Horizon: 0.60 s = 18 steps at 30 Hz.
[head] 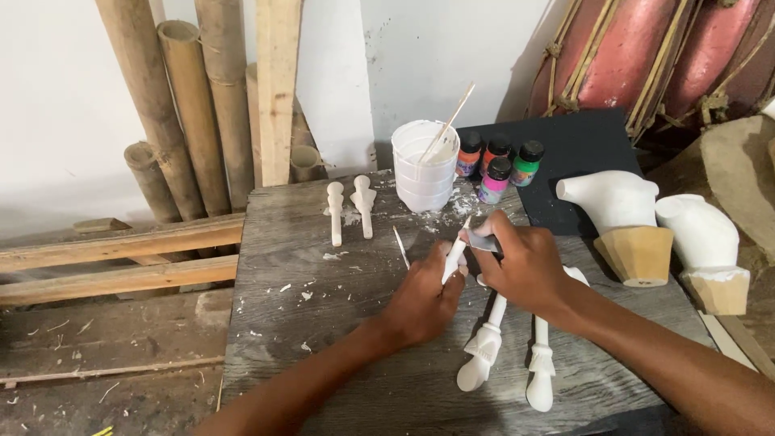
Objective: Assembling and detailing small white toy components on a workbench
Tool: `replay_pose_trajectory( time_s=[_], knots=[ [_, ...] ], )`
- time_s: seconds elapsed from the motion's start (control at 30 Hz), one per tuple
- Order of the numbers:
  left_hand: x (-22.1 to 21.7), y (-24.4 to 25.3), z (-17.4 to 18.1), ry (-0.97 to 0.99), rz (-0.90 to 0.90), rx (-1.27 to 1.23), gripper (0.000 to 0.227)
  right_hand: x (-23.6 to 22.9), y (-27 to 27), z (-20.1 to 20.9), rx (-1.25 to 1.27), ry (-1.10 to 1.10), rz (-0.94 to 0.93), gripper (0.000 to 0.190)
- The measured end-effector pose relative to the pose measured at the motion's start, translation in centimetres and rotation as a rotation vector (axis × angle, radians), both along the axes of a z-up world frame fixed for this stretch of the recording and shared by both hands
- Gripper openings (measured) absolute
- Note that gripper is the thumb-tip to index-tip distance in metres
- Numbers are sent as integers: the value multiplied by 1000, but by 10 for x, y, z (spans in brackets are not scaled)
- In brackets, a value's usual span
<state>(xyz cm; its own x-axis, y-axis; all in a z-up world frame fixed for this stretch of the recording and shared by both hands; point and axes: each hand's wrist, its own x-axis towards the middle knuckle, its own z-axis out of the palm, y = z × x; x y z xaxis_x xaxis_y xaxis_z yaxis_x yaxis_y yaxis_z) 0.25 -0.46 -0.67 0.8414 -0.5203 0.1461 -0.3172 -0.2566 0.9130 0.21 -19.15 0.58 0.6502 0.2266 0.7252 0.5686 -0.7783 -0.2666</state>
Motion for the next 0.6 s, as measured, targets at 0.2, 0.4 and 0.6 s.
replay_pose_trajectory(
  time_s=[0.2, 0.4, 0.6],
  knots=[
    [0, 2, -5, 12, -7, -7, 25, -2, -1, 2, -22, -4, 17, 16],
    [2, 2, -9, -173, -94, -92, 9, 1, -11, -25, -135, 113, 46, 21],
    [3, 1, -13, -149, -82, -33, 15, -3, -10, -10, -125, 208, 175, 14]
  ],
)
